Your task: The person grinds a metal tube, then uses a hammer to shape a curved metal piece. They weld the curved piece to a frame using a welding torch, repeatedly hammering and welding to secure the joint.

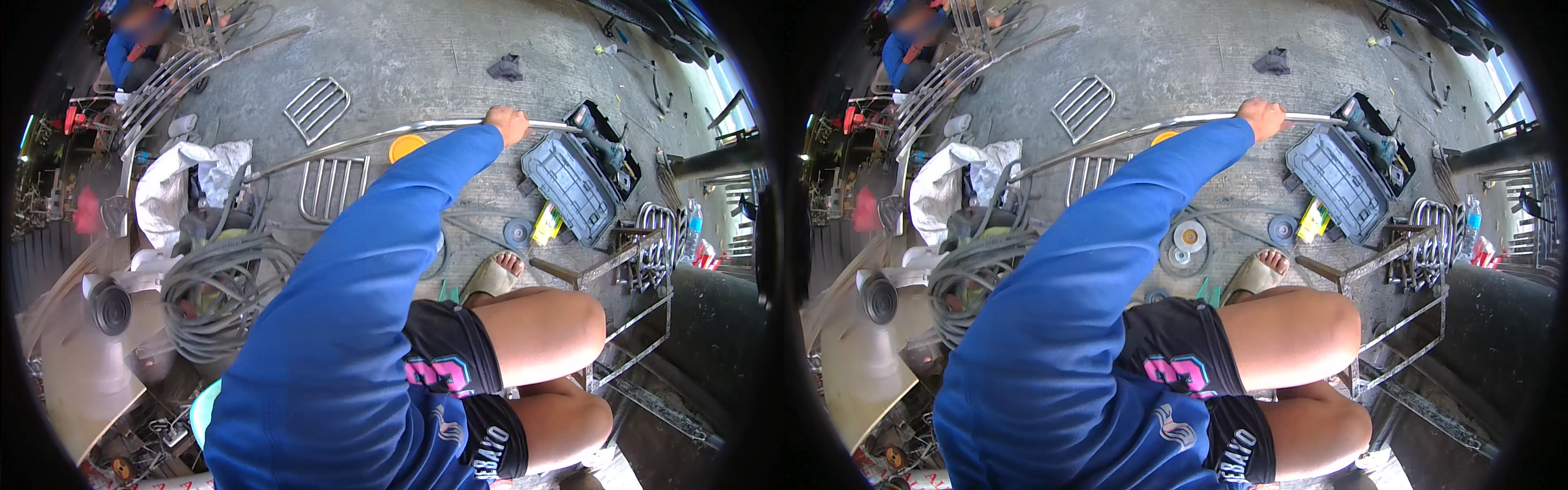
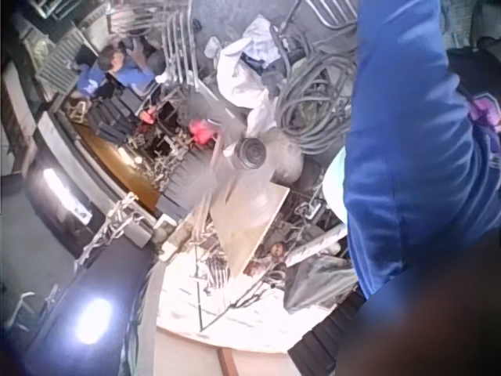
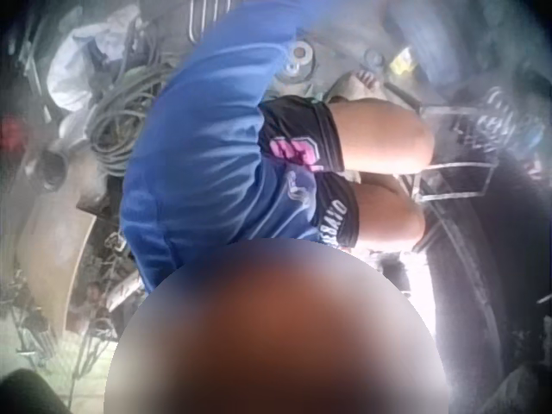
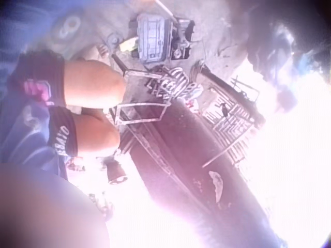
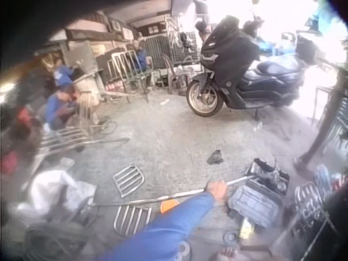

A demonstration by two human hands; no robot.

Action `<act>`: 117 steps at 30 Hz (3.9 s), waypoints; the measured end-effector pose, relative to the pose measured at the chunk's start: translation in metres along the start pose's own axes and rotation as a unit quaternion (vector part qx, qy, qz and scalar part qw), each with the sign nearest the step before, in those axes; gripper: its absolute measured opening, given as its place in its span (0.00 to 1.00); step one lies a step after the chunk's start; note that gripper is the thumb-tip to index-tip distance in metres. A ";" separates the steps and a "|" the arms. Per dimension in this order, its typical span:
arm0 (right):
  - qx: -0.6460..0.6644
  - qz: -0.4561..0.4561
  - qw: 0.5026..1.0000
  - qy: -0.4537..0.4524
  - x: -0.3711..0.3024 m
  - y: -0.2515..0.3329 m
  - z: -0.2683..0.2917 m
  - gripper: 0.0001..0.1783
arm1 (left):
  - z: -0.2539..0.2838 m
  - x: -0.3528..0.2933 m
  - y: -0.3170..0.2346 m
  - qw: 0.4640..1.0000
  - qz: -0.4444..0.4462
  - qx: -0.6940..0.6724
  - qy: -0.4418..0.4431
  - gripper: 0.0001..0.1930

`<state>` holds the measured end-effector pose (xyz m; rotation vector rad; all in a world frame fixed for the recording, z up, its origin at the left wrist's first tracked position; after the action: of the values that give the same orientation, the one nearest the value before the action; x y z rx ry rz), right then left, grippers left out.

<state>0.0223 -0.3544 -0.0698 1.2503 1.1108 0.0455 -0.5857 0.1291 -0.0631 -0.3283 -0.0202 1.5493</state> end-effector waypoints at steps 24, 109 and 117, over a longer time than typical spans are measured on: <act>0.070 0.027 0.993 -0.090 -0.061 -0.019 0.018 0.31 | -0.051 -0.132 0.307 0.975 0.202 0.051 0.076 0.22; -0.093 -0.297 0.773 -0.553 -0.206 -0.343 0.222 0.51 | 0.103 -0.232 -0.428 0.841 -0.488 -0.055 0.229 0.19; -0.181 0.038 0.798 -0.574 -0.137 -0.215 0.217 0.64 | 0.120 -0.225 -0.395 0.867 -0.451 -0.037 0.210 0.20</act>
<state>-0.0117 -0.6727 -0.1686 0.7233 -0.0333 -0.3849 -0.2333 -0.0635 0.1824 -0.6081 0.0962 0.5246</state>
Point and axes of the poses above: each hand's wrist, its own x-axis towards the middle knuckle, its own z-axis out of the back of the hand, y = z × x, the point moved 1 cm from there along x, towards the middle knuckle, and after that the axes turned 12 degrees about y, right-handed, at the moved point
